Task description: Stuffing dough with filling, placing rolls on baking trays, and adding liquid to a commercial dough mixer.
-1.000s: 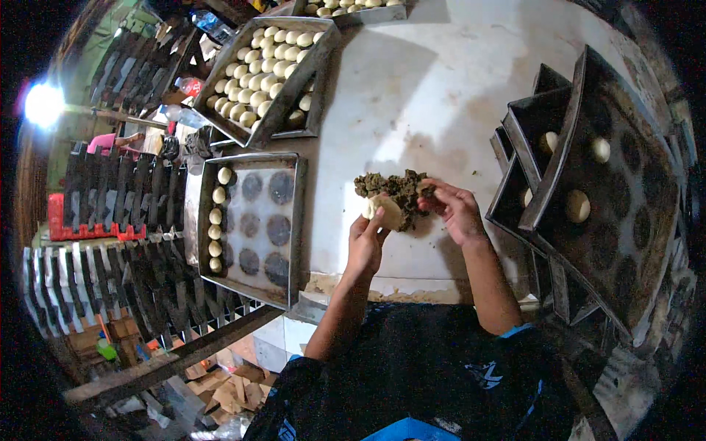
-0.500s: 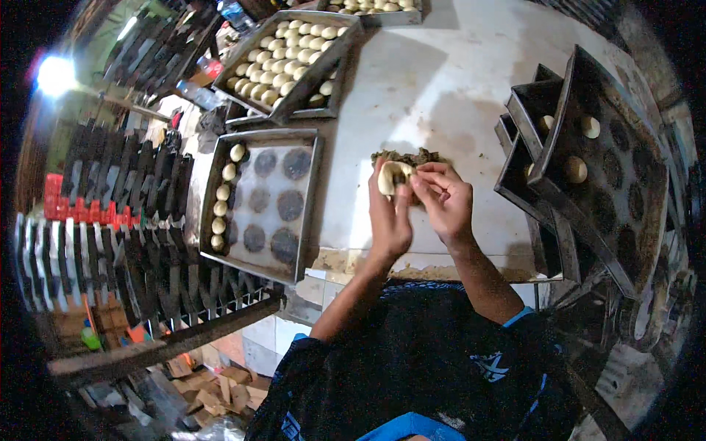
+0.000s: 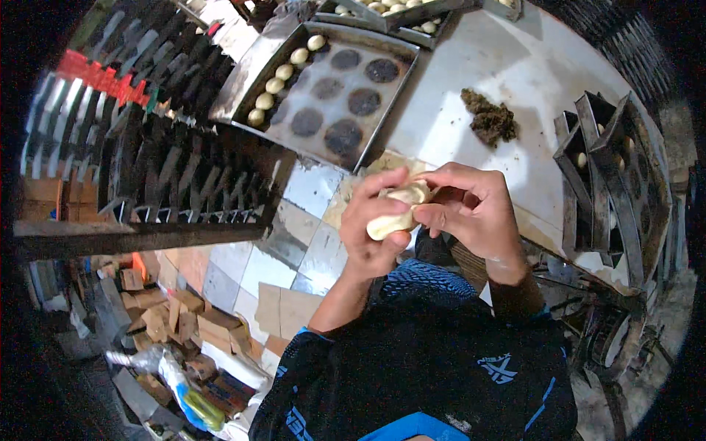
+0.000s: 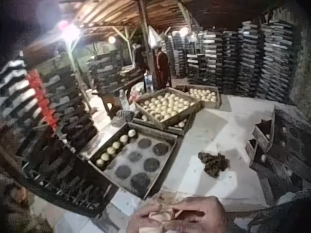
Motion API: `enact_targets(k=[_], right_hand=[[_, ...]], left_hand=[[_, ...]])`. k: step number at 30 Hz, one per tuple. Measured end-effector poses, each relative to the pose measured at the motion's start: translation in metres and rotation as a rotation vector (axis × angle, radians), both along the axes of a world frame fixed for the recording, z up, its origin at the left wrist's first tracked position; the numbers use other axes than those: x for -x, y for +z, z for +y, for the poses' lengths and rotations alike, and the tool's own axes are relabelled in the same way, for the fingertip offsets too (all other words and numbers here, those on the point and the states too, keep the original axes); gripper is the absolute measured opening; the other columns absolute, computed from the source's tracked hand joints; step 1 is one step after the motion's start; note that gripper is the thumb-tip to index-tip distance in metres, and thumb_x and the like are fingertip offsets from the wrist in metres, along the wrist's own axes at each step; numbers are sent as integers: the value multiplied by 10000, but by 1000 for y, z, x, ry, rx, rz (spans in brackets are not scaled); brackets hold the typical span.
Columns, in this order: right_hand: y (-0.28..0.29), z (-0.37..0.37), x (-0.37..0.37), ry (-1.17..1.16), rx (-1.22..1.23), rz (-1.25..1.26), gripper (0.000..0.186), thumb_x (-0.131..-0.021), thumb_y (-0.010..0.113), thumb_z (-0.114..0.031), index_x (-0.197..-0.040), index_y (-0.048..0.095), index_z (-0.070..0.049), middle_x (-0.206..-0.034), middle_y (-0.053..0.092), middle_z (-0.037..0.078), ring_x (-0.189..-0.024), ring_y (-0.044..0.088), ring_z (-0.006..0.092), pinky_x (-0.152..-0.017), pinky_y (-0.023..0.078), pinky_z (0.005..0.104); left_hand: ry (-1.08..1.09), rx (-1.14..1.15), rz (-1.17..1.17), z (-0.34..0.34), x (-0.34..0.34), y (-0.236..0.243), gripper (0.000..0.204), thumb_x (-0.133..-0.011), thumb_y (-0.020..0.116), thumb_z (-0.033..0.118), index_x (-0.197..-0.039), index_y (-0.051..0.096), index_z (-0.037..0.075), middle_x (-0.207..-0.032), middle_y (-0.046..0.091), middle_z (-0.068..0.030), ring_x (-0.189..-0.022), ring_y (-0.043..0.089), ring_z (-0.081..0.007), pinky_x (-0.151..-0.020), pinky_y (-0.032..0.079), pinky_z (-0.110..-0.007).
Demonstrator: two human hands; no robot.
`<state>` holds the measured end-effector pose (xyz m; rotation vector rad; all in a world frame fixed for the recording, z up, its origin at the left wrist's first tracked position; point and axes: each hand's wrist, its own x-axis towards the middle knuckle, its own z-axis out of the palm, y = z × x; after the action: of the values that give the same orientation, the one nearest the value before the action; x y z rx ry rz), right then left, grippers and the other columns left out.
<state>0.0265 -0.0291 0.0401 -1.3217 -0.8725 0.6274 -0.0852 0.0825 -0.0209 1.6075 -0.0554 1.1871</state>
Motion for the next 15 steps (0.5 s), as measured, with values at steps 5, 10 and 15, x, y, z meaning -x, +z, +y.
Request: enact_targets(k=[5, 10, 15], right_hand=[[8, -1, 56, -101, -13, -359, 320, -697, 792, -81, -953, 650, 48, -876, 630, 122, -724, 648, 182, -646, 525, 264], [19, -11, 67, -176, -119, -793, 309, -641, 815, -131, -875, 672, 10, -820, 633, 96, -733, 645, 241, -661, 530, 331], [41, -64, 30, -141, 114, -381, 220, -668, 799, -74, -852, 690, -24, -841, 663, 88, -734, 648, 185, -618, 503, 260]], left_hand=[[420, -303, 230, -12, 43, 2, 343, -816, 667, 143, -1156, 624, 145, -1060, 555, -190, -933, 555, -292, -762, 480, -346], [309, -14, 214, -31, 54, 11, 687, -627, 792, 189, -1237, 524, 21, -995, 477, -133, -935, 465, -253, -805, 417, -348], [-500, 481, -106, -54, 16, 16, 526, -902, 442, 581, -889, 622, 86, -997, 395, -96, -961, 436, -236, -882, 378, -384]])
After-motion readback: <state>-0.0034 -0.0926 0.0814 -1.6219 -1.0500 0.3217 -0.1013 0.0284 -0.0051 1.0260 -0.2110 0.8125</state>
